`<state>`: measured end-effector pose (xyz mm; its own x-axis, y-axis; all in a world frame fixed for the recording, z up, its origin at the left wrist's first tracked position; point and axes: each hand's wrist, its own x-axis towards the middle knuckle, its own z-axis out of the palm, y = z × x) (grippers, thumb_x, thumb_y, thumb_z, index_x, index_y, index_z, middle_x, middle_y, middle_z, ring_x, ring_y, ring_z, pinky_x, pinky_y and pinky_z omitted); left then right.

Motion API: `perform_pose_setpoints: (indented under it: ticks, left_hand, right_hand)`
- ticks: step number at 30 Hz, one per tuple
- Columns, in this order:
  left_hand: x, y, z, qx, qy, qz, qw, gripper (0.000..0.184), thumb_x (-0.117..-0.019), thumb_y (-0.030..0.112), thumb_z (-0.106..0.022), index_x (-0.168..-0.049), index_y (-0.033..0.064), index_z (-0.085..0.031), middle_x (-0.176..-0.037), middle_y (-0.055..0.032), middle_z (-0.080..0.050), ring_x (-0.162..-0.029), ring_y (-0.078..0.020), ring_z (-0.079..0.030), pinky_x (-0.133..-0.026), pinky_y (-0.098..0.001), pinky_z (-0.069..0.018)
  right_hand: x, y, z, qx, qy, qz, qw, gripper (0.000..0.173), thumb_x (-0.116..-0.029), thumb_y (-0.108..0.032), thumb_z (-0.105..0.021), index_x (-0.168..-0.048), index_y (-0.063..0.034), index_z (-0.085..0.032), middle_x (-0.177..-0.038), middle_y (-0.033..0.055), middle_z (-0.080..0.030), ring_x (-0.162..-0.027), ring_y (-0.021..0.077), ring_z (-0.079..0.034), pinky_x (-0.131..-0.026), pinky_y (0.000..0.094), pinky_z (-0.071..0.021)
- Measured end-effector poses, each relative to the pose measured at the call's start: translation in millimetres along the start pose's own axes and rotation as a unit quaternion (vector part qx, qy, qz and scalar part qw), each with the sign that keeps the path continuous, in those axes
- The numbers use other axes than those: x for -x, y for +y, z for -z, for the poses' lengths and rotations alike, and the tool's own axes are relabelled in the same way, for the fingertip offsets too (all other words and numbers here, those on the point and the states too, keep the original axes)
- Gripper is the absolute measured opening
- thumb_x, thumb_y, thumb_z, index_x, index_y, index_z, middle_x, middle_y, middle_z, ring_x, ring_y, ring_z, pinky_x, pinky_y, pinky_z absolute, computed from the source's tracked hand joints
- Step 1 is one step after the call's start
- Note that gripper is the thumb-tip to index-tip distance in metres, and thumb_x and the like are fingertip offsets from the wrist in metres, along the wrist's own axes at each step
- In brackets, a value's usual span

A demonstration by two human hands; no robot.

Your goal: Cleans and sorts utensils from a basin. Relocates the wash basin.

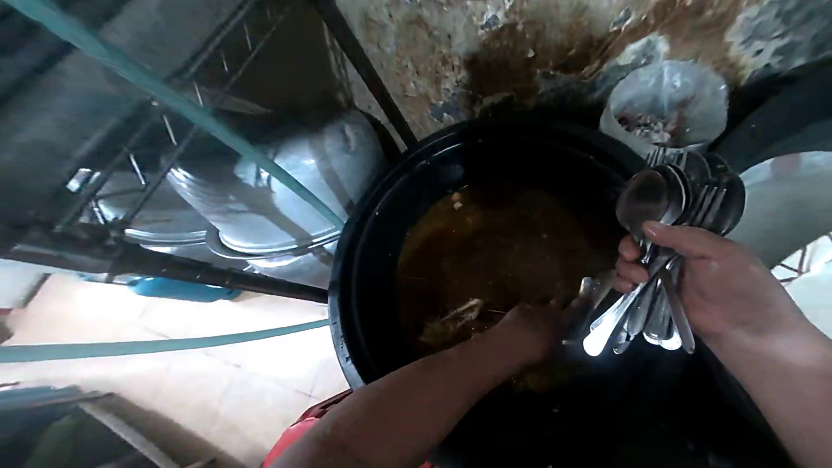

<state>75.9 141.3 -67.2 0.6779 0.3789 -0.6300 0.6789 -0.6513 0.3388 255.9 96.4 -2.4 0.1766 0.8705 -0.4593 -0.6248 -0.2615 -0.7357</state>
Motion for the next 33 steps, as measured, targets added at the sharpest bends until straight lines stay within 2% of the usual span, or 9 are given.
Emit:
perform_pose_setpoints:
  ticks: [2, 4, 6, 8, 10, 13, 17, 29, 33]
  left_hand:
    - [7.4, 8.1, -2.0, 0.008, -0.013, 0.051, 0.999, 0.073, -0.0969, 0.013, -0.067, -0.161, 0.0168, -0.031, -0.146, -0.0172, -0.054, -0.116, -0.0423, -0.064, -0.091, -0.0628, -0.0543]
    - [13.2, 14.2, 1.5, 0.007, -0.051, 0.091, 0.994, 0.047, -0.099, 0.015, -0.064, -0.144, 0.0091, -0.052, -0.13, -0.0199, -0.063, -0.116, -0.0425, -0.063, -0.094, -0.0634, -0.0517]
    - [13.7, 14.1, 0.5, 0.009, -0.066, 0.088, 0.994, 0.038, -0.0994, 0.017, -0.063, -0.136, 0.0069, -0.059, -0.125, -0.0207, -0.065, -0.12, -0.0429, -0.06, -0.099, -0.0644, -0.0483]
    - [15.3, 10.7, -9.2, 0.046, -0.059, 0.064, 0.995, 0.045, -0.0989, 0.018, -0.064, -0.142, 0.0074, -0.054, -0.136, -0.0214, -0.059, -0.127, -0.045, -0.054, -0.101, -0.0672, -0.0446]
    - [17.5, 9.5, -18.0, 0.054, -0.057, 0.043, 0.996, 0.063, -0.0976, 0.018, -0.066, -0.155, 0.014, -0.041, -0.146, -0.0212, -0.051, -0.129, -0.0465, -0.054, -0.096, -0.067, -0.0495]
    - [18.7, 9.0, -17.8, 0.043, -0.065, 0.042, 0.996, 0.079, -0.0947, 0.014, -0.07, -0.162, 0.0204, -0.029, -0.145, -0.023, -0.052, -0.124, -0.0466, -0.057, -0.094, -0.0652, -0.0517]
    - [18.5, -1.6, -4.3, 0.054, -0.053, 0.036, 0.996, 0.068, -0.0991, 0.01, -0.062, -0.159, 0.0267, -0.035, -0.133, -0.02, -0.062, -0.117, -0.0435, -0.063, -0.094, -0.065, -0.0514]
    - [7.5, 14.3, 67.6, 0.047, 0.032, 0.077, 0.995, 0.043, -0.0975, 0.013, -0.065, -0.139, 0.0128, -0.056, -0.119, -0.0176, -0.068, -0.108, -0.0382, -0.068, -0.089, -0.0615, -0.0553]
    - [22.4, 22.8, 79.0, 0.019, -0.015, 0.08, 0.997, 0.034, -0.0978, 0.013, -0.064, -0.131, 0.0086, -0.061, -0.114, -0.0182, -0.068, -0.107, -0.0377, -0.067, -0.088, -0.0606, -0.0549]
  right_hand:
    - [0.5, 0.9, 0.6, -0.011, -0.012, -0.001, 1.0, 0.028, -0.1053, -0.024, -0.043, -0.089, -0.0142, -0.063, -0.073, 0.0004, -0.06, -0.057, 0.0101, -0.057, -0.057, 0.0279, -0.0565]
    - [0.7, 1.2, 1.0, -0.01, -0.019, 0.002, 1.0, 0.027, -0.1053, -0.024, -0.044, -0.089, -0.0147, -0.063, -0.073, 0.0, -0.059, -0.057, 0.01, -0.057, -0.057, 0.028, -0.0562]
    - [0.4, 0.3, 0.4, -0.01, -0.018, 0.0, 1.0, 0.027, -0.1051, -0.023, -0.043, -0.089, -0.0145, -0.063, -0.073, 0.0001, -0.06, -0.057, 0.0097, -0.057, -0.057, 0.0273, -0.0559]
    - [0.5, -0.8, -1.0, -0.01, -0.007, -0.009, 1.0, 0.028, -0.1062, -0.023, -0.042, -0.089, -0.0147, -0.063, -0.074, -0.0001, -0.06, -0.057, 0.0097, -0.056, -0.057, 0.0268, -0.055]
    - [-0.7, -0.6, -0.4, -0.019, -0.009, -0.017, 1.0, 0.029, -0.1061, -0.023, -0.042, -0.088, -0.015, -0.063, -0.074, -0.0003, -0.059, -0.057, 0.0094, -0.056, -0.057, 0.0265, -0.0551]
    - [-0.3, 0.3, 0.6, -0.026, -0.012, -0.02, 0.999, 0.029, -0.1063, -0.024, -0.041, -0.089, -0.015, -0.063, -0.074, -0.0006, -0.059, -0.057, 0.0089, -0.057, -0.056, 0.0259, -0.0553]
    - [0.0, -0.1, -0.6, -0.035, 0.007, -0.023, 0.999, 0.025, -0.105, -0.021, -0.045, -0.09, -0.013, -0.063, -0.074, 0.0011, -0.059, -0.057, 0.0106, -0.057, -0.056, 0.028, -0.0557]
    - [4.2, -2.0, 7.1, -0.02, -0.046, 0.051, 0.997, 0.027, -0.1038, -0.017, -0.041, -0.088, -0.0146, -0.062, -0.069, -0.003, -0.056, -0.054, 0.0073, -0.054, -0.056, 0.025, -0.055]
    - [4.0, -0.8, 9.8, -0.004, -0.069, 0.053, 0.996, 0.029, -0.1026, -0.018, -0.041, -0.083, -0.0144, -0.063, -0.067, -0.0033, -0.056, -0.053, 0.0065, -0.053, -0.055, 0.0236, -0.0537]
